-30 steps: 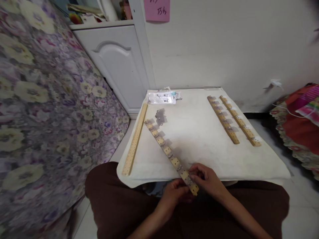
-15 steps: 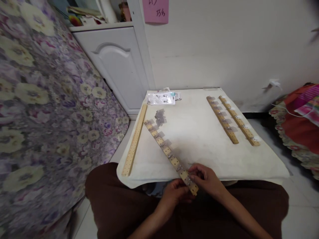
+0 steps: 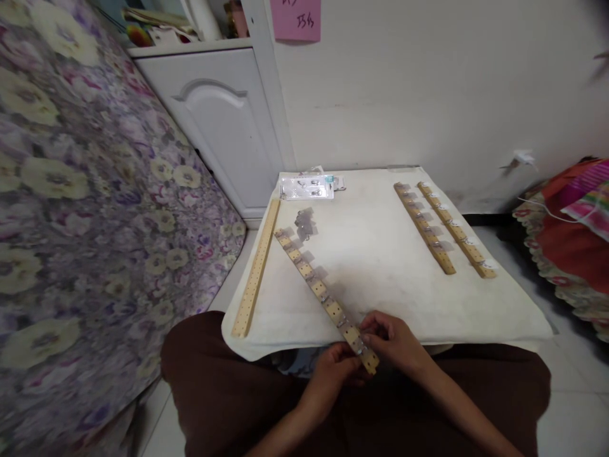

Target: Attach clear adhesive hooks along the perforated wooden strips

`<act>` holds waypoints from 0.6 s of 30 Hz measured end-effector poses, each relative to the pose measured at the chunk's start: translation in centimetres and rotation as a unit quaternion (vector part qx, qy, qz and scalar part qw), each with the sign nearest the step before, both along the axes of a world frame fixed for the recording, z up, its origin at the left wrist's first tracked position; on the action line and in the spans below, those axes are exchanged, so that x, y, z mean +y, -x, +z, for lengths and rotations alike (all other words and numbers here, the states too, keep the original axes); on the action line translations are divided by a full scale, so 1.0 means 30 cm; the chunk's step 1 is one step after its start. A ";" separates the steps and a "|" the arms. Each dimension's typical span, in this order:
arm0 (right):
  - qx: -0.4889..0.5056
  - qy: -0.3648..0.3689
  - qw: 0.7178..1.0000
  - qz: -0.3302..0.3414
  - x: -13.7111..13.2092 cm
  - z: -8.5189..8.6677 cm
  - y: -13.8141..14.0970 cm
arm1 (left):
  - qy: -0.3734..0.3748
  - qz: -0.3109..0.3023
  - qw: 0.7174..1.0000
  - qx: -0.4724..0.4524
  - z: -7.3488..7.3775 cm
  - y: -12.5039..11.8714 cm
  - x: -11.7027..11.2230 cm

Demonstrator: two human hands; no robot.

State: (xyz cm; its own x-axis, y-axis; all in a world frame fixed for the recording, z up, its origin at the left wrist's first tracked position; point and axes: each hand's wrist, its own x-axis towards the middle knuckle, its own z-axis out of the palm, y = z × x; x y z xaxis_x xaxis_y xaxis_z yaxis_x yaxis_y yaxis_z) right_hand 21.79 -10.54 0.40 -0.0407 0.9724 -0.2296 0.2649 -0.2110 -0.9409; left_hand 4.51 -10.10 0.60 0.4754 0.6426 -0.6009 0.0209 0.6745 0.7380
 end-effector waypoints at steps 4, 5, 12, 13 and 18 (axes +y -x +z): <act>0.005 0.000 1.000 -0.001 -0.003 0.001 -0.001 | 0.002 0.007 1.000 -0.010 -0.012 0.001 -0.005; 0.006 -0.003 1.000 0.001 -0.005 0.002 -0.001 | 0.006 0.009 1.000 -0.012 -0.014 0.001 -0.006; 0.032 0.011 0.999 -0.015 -0.028 0.013 -0.009 | 0.031 0.006 0.999 -0.020 -0.011 0.008 -0.009; 0.030 0.011 0.999 -0.021 -0.034 0.016 -0.014 | 0.031 0.005 0.999 -0.022 -0.011 0.009 -0.008; 0.008 -0.011 0.996 -0.092 -0.094 0.018 -0.057 | 0.036 0.002 0.998 -0.042 -0.006 0.018 -0.006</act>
State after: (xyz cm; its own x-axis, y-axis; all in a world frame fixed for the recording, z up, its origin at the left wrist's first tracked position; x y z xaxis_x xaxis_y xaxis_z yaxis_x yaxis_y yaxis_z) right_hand 23.51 -13.35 0.95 0.1340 0.9687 -0.2089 0.2080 -0.2336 -0.9498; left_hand 3.96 -10.29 0.42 0.5236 0.6007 -0.6041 -0.0404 0.7258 0.6867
